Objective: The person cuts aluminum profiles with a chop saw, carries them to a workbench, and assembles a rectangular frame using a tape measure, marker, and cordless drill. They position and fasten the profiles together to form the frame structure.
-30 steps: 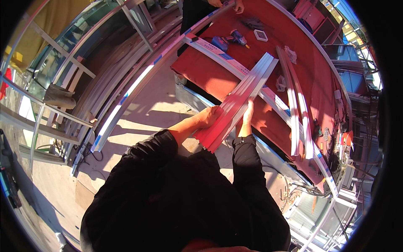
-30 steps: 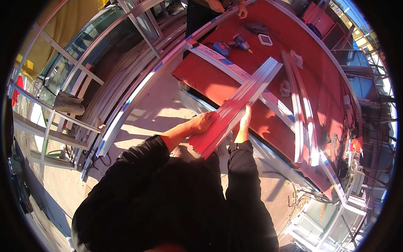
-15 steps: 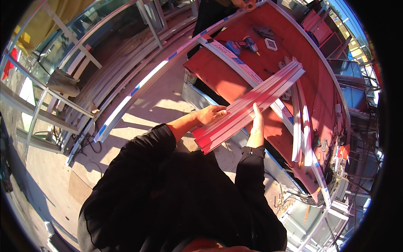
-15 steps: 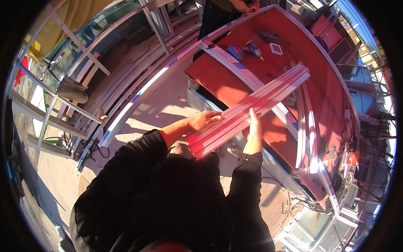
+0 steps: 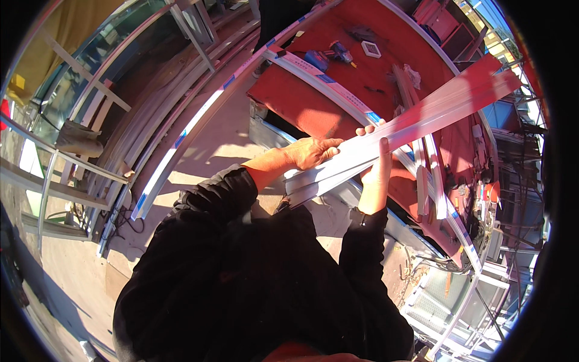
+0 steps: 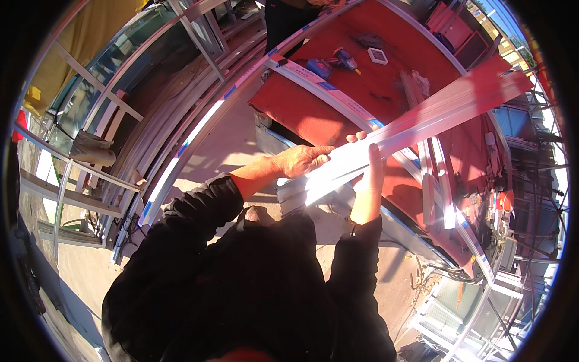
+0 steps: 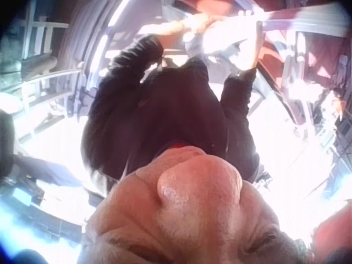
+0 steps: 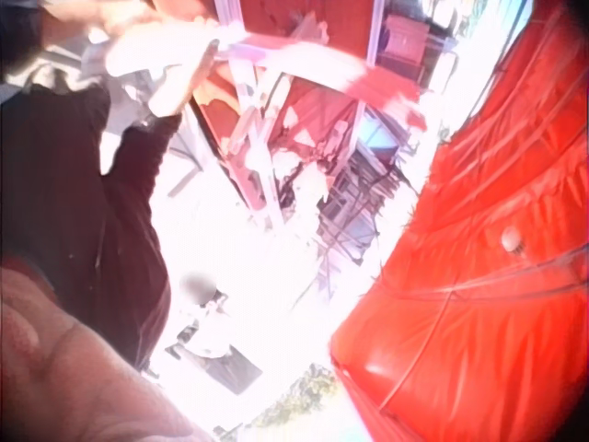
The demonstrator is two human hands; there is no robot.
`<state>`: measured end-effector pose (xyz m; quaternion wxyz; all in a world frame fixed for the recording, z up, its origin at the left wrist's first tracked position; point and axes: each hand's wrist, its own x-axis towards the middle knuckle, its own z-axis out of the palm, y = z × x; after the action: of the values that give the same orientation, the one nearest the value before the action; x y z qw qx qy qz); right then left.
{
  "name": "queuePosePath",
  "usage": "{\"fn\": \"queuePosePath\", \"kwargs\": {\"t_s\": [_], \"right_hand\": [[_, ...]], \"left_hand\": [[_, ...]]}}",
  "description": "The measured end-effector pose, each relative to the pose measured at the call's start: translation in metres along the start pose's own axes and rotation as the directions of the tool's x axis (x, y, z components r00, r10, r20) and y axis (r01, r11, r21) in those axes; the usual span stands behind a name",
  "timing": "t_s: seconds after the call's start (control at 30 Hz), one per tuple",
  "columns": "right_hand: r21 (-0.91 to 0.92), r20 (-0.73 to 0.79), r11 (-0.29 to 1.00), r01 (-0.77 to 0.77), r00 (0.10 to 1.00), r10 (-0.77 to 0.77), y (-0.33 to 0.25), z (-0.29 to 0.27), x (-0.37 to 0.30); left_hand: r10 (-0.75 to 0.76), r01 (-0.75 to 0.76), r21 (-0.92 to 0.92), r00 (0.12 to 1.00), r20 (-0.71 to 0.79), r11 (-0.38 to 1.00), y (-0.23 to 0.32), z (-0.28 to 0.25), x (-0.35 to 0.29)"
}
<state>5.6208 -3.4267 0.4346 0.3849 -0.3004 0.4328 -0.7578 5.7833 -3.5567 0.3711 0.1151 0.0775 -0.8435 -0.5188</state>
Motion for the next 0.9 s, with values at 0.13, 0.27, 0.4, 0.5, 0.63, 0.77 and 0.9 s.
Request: {"fn": "queuePosePath", "kwargs": {"t_s": [0.13,0.27,0.4,0.5,0.63,0.77,0.9], "right_hand": [[-0.171,-0.052,0.975,0.144,0.987,-0.154,-0.012,0.01,0.02],[-0.437,0.05,0.87,0.23,0.971,-0.232,0.001,0.015,0.058],[-0.542,0.126,0.749,0.381,0.918,-0.376,0.033,0.019,0.102],[-0.762,0.079,0.572,0.302,0.921,-0.381,0.043,0.008,0.134],[-0.685,0.1,0.696,0.213,0.975,-0.199,0.056,-0.018,0.157],[-0.608,0.209,0.776,0.168,0.977,-0.048,0.063,-0.047,0.169],[-0.58,0.278,0.799,0.16,0.961,0.01,0.057,-0.056,0.178]], "left_hand": [[0.177,-0.179,0.051,0.983,0.045,0.982,0.018,-0.028,0.038],[0.182,-0.203,-0.273,0.978,-0.103,0.94,0.08,-0.09,0.109],[0.588,-0.629,-0.059,0.753,-0.296,0.775,0.181,-0.136,0.175],[0.607,-0.606,-0.388,0.783,-0.138,0.694,0.219,-0.166,0.182],[0.501,-0.533,-0.521,0.838,-0.216,0.667,0.205,-0.16,0.198],[0.497,-0.494,-0.502,0.856,-0.141,0.709,0.164,-0.172,0.217],[0.385,-0.479,-0.302,0.865,-0.321,0.824,0.149,-0.178,0.221]]}}
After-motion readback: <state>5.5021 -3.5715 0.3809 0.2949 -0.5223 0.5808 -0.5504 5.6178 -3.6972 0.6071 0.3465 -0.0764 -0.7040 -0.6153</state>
